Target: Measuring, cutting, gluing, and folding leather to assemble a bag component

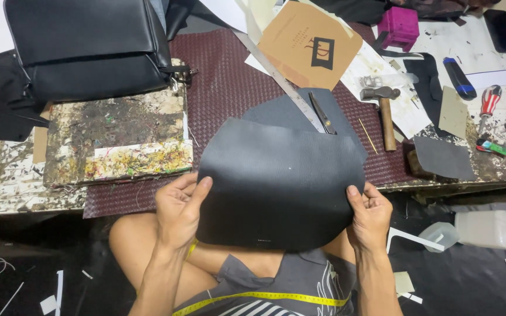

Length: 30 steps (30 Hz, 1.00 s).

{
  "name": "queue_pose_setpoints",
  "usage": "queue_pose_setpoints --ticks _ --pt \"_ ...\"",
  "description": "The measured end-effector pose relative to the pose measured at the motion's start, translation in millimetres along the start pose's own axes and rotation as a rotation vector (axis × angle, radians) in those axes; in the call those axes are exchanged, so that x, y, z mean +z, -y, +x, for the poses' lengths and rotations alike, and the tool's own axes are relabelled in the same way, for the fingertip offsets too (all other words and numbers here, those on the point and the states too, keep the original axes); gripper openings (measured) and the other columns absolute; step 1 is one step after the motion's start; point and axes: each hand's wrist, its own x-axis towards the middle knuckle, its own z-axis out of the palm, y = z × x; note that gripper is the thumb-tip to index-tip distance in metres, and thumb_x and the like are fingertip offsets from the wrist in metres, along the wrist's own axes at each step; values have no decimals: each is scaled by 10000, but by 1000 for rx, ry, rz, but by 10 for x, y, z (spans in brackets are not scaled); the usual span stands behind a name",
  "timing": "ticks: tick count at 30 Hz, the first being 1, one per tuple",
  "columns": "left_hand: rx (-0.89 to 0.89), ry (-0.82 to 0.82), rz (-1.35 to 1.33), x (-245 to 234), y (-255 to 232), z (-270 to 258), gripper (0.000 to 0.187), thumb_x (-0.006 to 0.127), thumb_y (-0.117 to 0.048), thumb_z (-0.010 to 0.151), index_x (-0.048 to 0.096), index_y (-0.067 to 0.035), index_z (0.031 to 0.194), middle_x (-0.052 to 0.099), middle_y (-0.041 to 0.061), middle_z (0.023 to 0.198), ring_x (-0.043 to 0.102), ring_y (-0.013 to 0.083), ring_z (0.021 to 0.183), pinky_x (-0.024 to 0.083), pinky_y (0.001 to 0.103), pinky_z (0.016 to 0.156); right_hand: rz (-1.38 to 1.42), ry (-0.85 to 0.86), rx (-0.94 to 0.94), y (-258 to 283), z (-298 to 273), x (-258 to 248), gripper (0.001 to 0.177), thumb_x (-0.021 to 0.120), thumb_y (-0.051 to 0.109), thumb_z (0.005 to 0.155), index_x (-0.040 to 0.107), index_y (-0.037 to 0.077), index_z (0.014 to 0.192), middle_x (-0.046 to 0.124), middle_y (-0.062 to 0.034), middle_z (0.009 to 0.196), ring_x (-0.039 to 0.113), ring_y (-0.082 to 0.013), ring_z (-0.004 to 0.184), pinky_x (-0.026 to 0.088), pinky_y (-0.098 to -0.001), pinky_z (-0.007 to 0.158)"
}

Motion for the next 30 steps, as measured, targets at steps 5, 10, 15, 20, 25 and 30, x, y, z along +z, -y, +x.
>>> queue_pose_setpoints --ticks 5,10,15,20,25,30 --pt "-5 -36 -26 -6 -10 70 162 698 -38 933 726 54 1064 770 222 843 737 212 729 671 374 652 58 121 53 27 -81 5 334 729 -14 832 659 -95 1148 729 -246 841 752 -302 777 639 -479 699" --pt "-30 165 116 -79 -44 61 428 796 9 798 682 28 1210 783 225 961 747 210 831 675 380 715 105 -19 96 134 -110 127 263 718 -65 840 665 -109 1094 711 -270 809 747 -344 717 640 -520 652" --pt "-75 22 74 -211 84 53 266 700 70 868 661 94 1130 743 205 1028 678 175 815 511 190 753 218 165 284 288 -184 150 264 670 -49 886 671 -120 1140 752 -214 1011 720 -203 784 580 -247 733" --pt "-176 31 5 -183 94 83 200 631 42 954 647 79 1151 729 206 1048 675 189 846 523 223 781 181 144 237 347 -213 232 242 654 -10 920 692 -121 1133 757 -193 992 700 -174 764 560 -236 715" --pt "-146 28 29 -208 93 83 149 622 62 964 646 83 1110 715 191 1023 669 174 863 515 215 832 230 205 252 337 -210 212 270 636 22 943 673 -117 1171 751 -215 1043 716 -193 802 576 -246 753" --pt "-129 -32 3 -244 168 77 205 654 14 962 640 87 1153 722 195 1050 673 176 846 533 211 814 132 135 250 384 -200 299 230 655 8 931 696 -148 1094 755 -186 874 668 -133 639 532 -195 578"
